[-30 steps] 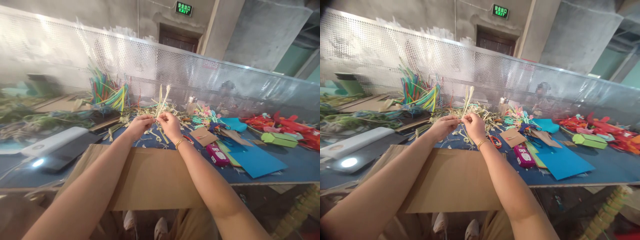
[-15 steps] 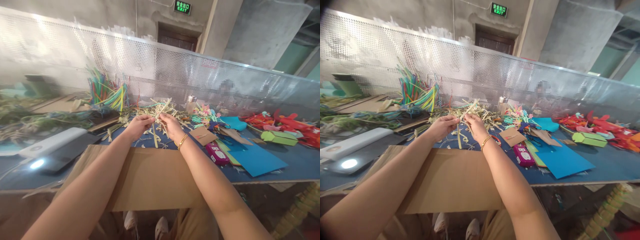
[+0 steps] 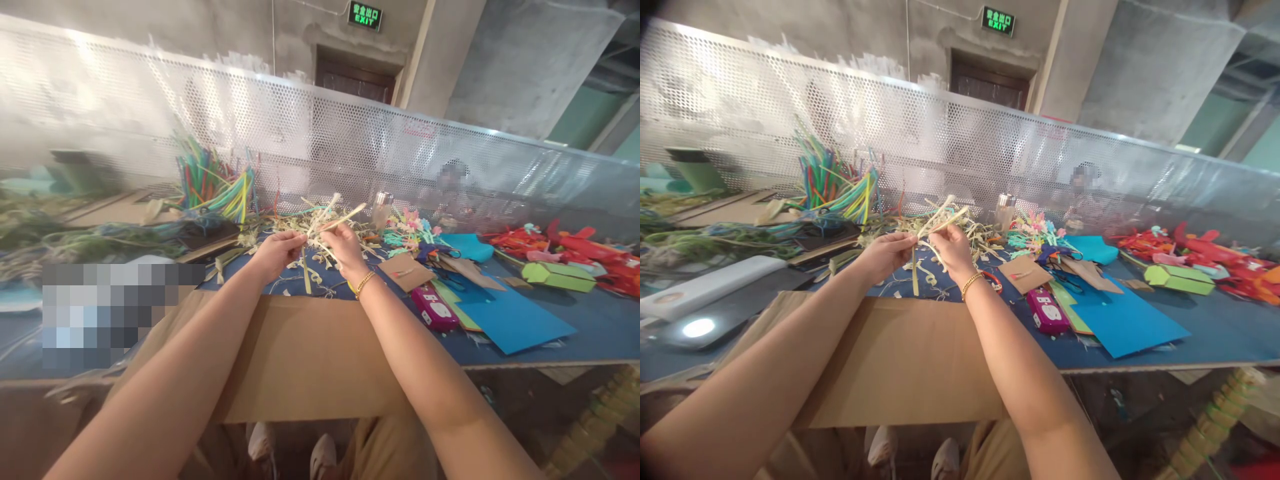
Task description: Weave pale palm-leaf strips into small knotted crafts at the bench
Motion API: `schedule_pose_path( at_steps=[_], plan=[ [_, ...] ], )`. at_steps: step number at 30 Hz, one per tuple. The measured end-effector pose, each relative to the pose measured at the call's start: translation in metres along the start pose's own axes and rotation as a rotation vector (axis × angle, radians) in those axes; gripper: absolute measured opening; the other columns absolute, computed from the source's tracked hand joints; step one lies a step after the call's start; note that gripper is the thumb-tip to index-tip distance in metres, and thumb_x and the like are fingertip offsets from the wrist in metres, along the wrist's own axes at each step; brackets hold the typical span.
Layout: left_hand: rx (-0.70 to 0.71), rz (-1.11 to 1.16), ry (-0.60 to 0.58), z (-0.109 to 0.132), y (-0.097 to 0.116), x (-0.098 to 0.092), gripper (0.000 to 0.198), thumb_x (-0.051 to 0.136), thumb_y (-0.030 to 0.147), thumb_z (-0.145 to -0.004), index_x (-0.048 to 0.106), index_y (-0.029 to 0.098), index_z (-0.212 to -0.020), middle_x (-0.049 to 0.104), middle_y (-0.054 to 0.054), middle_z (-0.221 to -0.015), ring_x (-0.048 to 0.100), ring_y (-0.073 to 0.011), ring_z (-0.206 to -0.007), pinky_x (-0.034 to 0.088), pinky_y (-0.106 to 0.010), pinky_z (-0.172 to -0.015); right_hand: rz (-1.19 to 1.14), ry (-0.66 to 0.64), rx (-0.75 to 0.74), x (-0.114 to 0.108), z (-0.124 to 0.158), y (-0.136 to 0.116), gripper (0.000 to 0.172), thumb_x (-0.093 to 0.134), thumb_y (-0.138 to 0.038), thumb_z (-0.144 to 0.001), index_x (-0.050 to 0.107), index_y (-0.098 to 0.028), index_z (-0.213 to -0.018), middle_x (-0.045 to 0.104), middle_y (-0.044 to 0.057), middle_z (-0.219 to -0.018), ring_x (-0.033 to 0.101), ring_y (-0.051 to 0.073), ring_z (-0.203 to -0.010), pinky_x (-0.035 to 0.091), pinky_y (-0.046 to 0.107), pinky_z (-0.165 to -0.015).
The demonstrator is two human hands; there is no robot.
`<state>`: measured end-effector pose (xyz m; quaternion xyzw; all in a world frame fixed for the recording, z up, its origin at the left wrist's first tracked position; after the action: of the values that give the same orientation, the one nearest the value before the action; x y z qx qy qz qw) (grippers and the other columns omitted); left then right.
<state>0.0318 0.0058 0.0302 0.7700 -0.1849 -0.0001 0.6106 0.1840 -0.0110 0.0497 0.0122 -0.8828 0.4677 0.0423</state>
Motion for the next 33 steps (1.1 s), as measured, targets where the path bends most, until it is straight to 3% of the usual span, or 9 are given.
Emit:
schedule_pose_path(
  at_steps=[6, 13, 18, 24, 27, 33],
  plan=[
    [0.015, -0.222, 0.077, -0.003, -0.004, -0.008, 0.029, 0.079, 0.037, -0.058, 0.059, 0.016, -0.06, 0.047, 0.003, -0.052, 0.038, -0.006, -0.044, 0.026, -0.021, -0.043, 0.33, -0.055, -0.205, 0.0, 0.008, -0.019, 0.015, 0.061, -0.037, -0.079, 0.066, -0.025, -0.085, 0.067, 0.002, -0.087, 0.057, 0.016, -0.073, 0.046, 0.032, -0.072],
    [0.012, -0.27, 0.235, 0.0, 0.0, -0.011, 0.03, 0.079, 0.03, -0.054, 0.056, 0.017, -0.068, 0.049, 0.005, -0.049, 0.038, -0.0067, -0.042, 0.025, -0.021, -0.043, 0.301, -0.089, -0.299, 0.007, 0.013, -0.028, 0.022, 0.048, -0.038, -0.089, 0.061, -0.027, -0.103, 0.068, 0.002, -0.093, 0.064, 0.013, -0.078, 0.048, 0.03, -0.078],
    [0.048, -0.245, 0.203, 0.001, 0.003, -0.008, 0.032, 0.078, 0.027, -0.054, 0.051, 0.019, -0.068, 0.048, 0.006, -0.047, 0.035, -0.0056, -0.041, 0.022, -0.019, -0.041, 0.388, -0.134, -0.242, 0.013, 0.016, -0.021, 0.019, 0.055, -0.038, -0.086, 0.058, -0.025, -0.099, 0.068, 0.0, -0.078, 0.062, 0.012, -0.062, 0.048, 0.027, -0.065],
    [-0.011, -0.163, 0.147, 0.002, 0.002, -0.004, 0.028, 0.075, 0.023, -0.055, 0.052, 0.018, -0.07, 0.045, 0.007, -0.049, 0.035, -0.005, -0.042, 0.022, -0.019, -0.042, 0.869, -0.129, -0.236, 0.007, 0.016, -0.018, 0.025, 0.051, -0.041, -0.088, 0.064, -0.022, -0.079, 0.062, -0.001, -0.059, 0.056, 0.012, -0.057, 0.038, 0.023, -0.059],
    [-0.019, -0.153, 0.112, 0.0, -0.002, -0.004, 0.023, 0.073, 0.024, -0.058, 0.054, 0.016, -0.067, 0.046, 0.005, -0.052, 0.035, -0.0049, -0.042, 0.022, -0.02, -0.043, 1.045, -0.128, -0.221, 0.006, 0.015, -0.015, 0.024, 0.053, -0.038, -0.086, 0.066, -0.021, -0.076, 0.063, -0.001, -0.061, 0.055, 0.012, -0.059, 0.033, 0.023, -0.057],
    [0.004, -0.168, 0.107, -0.005, -0.007, -0.006, 0.02, 0.071, 0.027, -0.061, 0.056, 0.015, -0.063, 0.047, 0.003, -0.053, 0.033, -0.0057, -0.044, 0.021, -0.022, -0.045, 1.148, -0.134, -0.171, 0.008, 0.015, -0.012, 0.018, 0.054, -0.032, -0.083, 0.069, -0.023, -0.08, 0.065, 0.001, -0.068, 0.054, 0.013, -0.063, 0.03, 0.023, -0.056]
  ],
)
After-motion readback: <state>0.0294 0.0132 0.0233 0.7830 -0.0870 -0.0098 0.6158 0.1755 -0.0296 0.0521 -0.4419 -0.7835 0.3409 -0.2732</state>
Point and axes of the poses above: each hand's wrist, its own z-axis away from the middle knuckle, its own x-axis out of the palm, y = z × x, the point moved 3 cm from there along -z, towards the middle knuckle
